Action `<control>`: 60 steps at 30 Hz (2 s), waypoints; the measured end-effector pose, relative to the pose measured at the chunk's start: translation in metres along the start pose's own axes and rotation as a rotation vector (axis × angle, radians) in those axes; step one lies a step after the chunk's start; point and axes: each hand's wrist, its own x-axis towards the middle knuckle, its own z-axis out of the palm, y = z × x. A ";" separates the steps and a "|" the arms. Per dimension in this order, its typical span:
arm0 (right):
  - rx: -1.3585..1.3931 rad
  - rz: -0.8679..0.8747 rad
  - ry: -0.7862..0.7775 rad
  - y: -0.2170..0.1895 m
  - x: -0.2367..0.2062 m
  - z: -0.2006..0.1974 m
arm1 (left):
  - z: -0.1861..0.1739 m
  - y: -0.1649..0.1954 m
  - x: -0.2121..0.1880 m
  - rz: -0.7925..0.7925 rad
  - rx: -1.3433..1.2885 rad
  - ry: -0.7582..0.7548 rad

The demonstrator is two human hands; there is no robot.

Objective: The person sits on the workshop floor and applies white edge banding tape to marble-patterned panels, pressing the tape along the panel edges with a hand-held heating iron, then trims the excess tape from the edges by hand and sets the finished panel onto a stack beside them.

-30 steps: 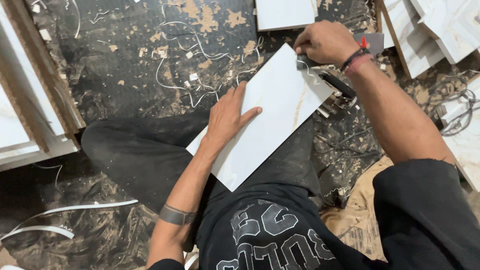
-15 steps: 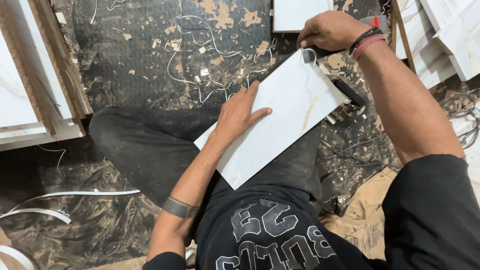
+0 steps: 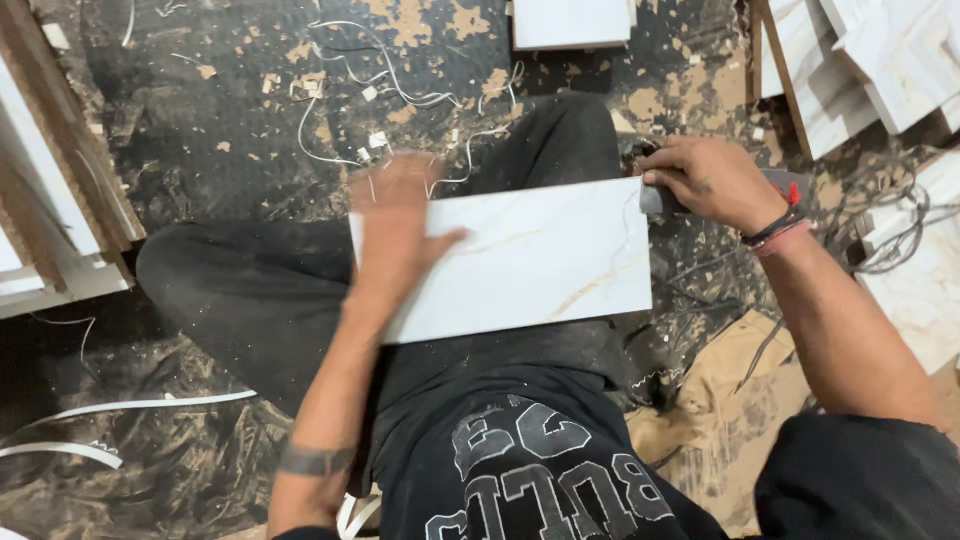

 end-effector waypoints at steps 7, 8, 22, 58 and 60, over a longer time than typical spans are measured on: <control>0.098 -0.009 0.068 -0.012 -0.020 -0.001 | -0.002 -0.047 -0.057 -0.551 -0.683 -0.077; 0.117 0.059 0.045 -0.011 -0.019 -0.001 | 0.001 -0.048 -0.059 -0.543 -0.718 -0.060; -0.348 -0.142 -0.269 0.006 0.033 -0.010 | -0.029 -0.044 -0.034 -0.391 -0.725 -0.028; -0.040 -0.392 -0.044 -0.067 0.081 0.002 | -0.053 -0.023 0.010 -0.209 -0.505 -0.102; -0.033 -0.484 -0.011 -0.098 0.117 -0.002 | -0.046 -0.022 0.011 -0.187 -0.443 -0.120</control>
